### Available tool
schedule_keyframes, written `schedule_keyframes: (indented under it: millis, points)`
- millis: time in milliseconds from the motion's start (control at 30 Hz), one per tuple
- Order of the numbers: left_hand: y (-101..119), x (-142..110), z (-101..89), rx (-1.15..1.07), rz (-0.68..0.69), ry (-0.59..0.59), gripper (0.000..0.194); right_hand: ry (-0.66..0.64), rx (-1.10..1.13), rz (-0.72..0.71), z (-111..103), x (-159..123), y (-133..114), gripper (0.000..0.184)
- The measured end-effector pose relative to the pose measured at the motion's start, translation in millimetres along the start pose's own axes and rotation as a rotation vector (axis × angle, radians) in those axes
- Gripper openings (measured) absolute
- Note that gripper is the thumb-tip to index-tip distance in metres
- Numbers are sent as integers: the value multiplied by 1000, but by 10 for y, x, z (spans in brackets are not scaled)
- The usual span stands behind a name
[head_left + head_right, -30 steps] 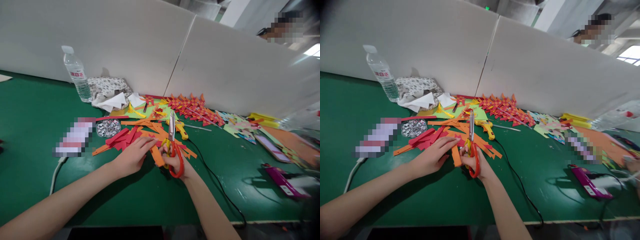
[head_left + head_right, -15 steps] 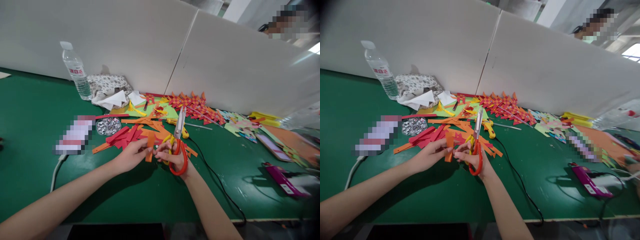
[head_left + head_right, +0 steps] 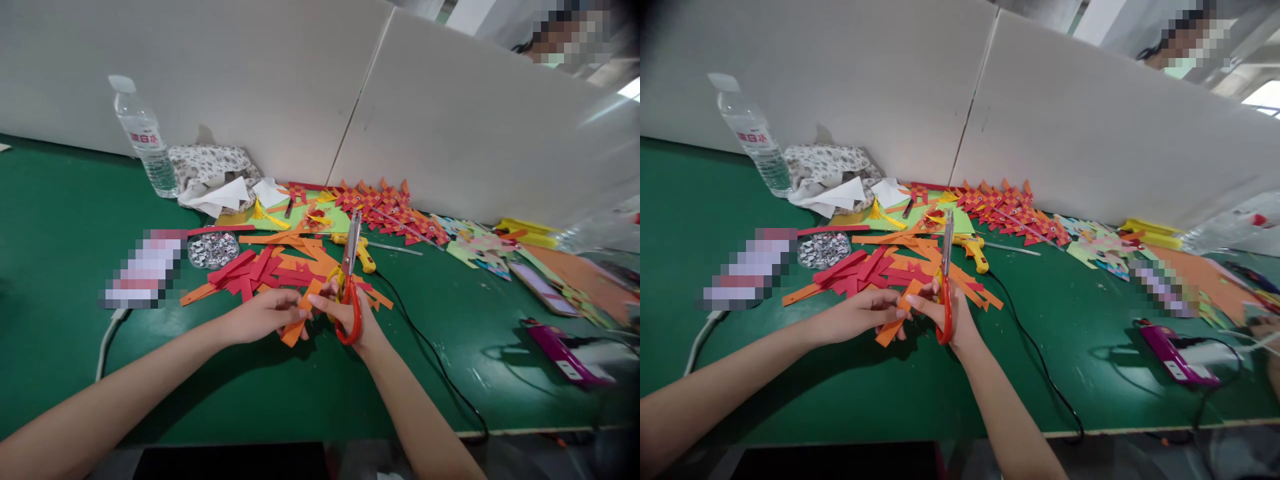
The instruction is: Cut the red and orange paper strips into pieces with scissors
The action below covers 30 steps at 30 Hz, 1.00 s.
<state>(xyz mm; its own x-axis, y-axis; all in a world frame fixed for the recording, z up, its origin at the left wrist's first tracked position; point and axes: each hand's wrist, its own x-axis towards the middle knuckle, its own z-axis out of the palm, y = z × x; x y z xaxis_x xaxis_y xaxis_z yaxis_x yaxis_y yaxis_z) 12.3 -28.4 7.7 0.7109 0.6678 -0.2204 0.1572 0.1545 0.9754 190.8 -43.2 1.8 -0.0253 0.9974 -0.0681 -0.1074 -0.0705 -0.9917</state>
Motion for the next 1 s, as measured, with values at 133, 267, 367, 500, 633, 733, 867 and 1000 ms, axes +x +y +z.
schedule_keyframes:
  millis: [133,267,367,500,633,733,867,1000]
  points:
    - [13,-18,4,15,-20,-7,27,26,56,0,15,-3,-14,46]
    - [-4,-15,2,28,-19,-7,29,45,53,-30,2,12,-4,44]
    - [-14,-7,-2,33,-4,-3,28,56,47,-41,-11,19,13,43]
    - [-11,0,-8,48,16,3,28,58,73,-29,-13,17,14,41]
    - [-9,0,-12,54,18,6,29,54,75,-17,-9,9,-2,41]
    - [-15,-3,-12,50,11,0,30,41,72,-13,-14,3,-10,41]
    - [-20,-5,-11,53,-4,-14,34,31,76,-14,-17,-3,-14,40]
    - [-17,-7,-10,70,-25,-19,36,28,86,-21,-15,2,-3,41]
